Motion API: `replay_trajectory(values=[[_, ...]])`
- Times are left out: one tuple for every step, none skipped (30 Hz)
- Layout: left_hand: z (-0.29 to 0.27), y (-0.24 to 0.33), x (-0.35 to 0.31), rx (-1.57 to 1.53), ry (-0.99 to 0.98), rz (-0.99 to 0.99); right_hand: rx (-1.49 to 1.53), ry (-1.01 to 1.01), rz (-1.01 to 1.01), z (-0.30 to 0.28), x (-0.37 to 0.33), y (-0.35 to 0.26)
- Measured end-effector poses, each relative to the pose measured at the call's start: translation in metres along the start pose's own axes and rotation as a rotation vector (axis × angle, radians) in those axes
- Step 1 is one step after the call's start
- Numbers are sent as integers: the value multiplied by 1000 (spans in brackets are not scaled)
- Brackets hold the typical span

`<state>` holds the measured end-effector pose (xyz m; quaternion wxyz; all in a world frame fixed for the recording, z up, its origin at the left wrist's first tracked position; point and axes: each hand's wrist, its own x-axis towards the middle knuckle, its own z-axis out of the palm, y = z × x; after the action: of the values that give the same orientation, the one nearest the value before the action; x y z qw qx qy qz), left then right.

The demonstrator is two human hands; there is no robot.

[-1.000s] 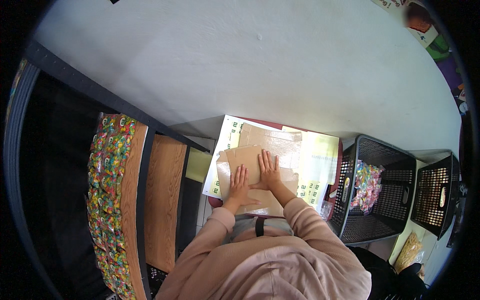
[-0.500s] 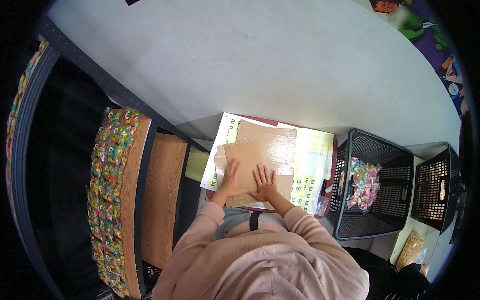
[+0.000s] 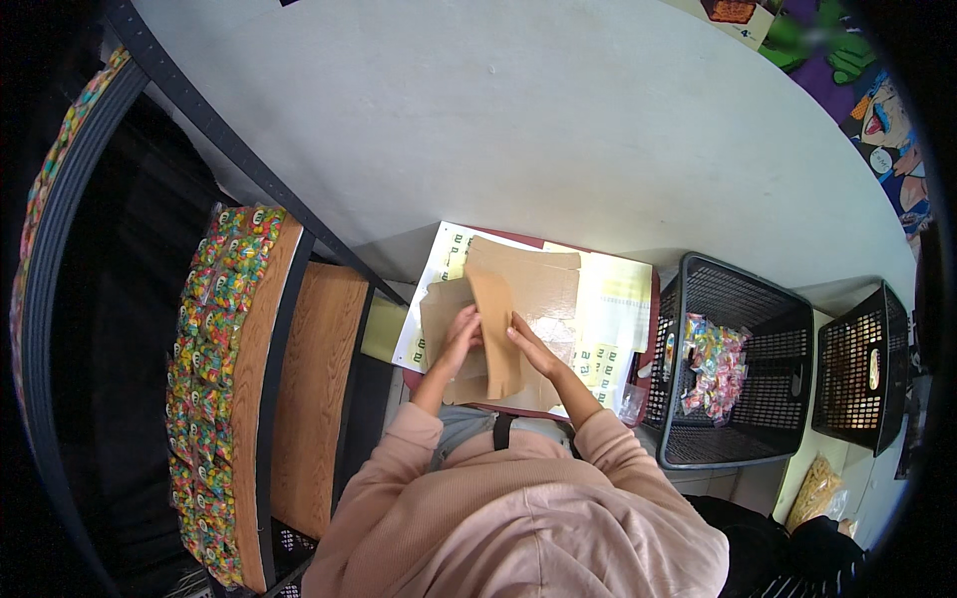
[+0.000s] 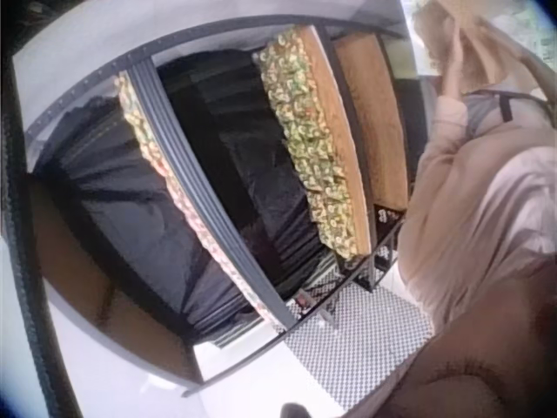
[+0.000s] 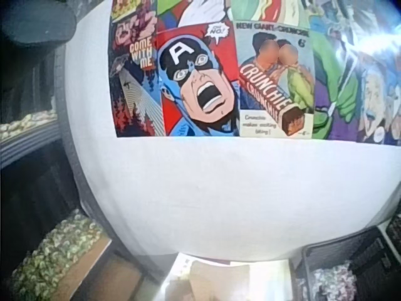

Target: The person assembles a flat cardboard box by folding the sides and tucking the flaps into place. They then pick up a bag of colorful candies from a nearby shelf and place it inside the assembled box.

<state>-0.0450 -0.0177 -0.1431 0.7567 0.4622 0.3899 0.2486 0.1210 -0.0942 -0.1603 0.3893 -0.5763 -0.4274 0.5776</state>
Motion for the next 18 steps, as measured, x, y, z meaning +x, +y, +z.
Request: replay_trajectory(values=[[8,-1,1,9,-123,38,47,2,-33,0,-3,-6],[18,-5,-1,69,-162,32,120,47,16,-3,-5,-7],[28,-6,-5,126,-200,24,121,74,7,-9,-8,-9],[32,-6,-4,249,-310,38,122,100,-1,-16,-11,-11],[34,-6,-4,372,-419,53,122,125,-10,-24,-15,-13],[32,-10,-6,556,-333,182,237,205,47,-32,-24,-22],[24,-16,-7,671,-169,252,220,252,56,-49,-27,-11],[11,-24,-8,782,-1,319,205,298,66,-70,-31,10],[-4,-33,-11,887,176,377,190,337,81,-83,-33,24],[-25,-44,-16,1059,365,378,-55,463,138,-88,-36,21],[-42,-52,-21,1231,542,373,-300,595,199,-90,-41,18],[-50,-53,-25,1190,588,186,-685,830,85,-85,-48,24],[-59,-55,-31,1142,645,-8,-839,788,-31,-79,-45,21],[-69,-61,-34,1141,636,-32,-989,740,-150,-73,-42,17],[-74,-66,-36,1108,631,-20,-1134,686,-274,-65,-38,13],[-79,-71,-38,1073,627,-7,-1019,532,-341,-51,-30,3],[-82,-75,-40,1038,624,5,-1049,374,-408,-38,-27,-6],[-80,-74,-39,1004,573,-12,-1097,212,-403,-30,-16,8]])
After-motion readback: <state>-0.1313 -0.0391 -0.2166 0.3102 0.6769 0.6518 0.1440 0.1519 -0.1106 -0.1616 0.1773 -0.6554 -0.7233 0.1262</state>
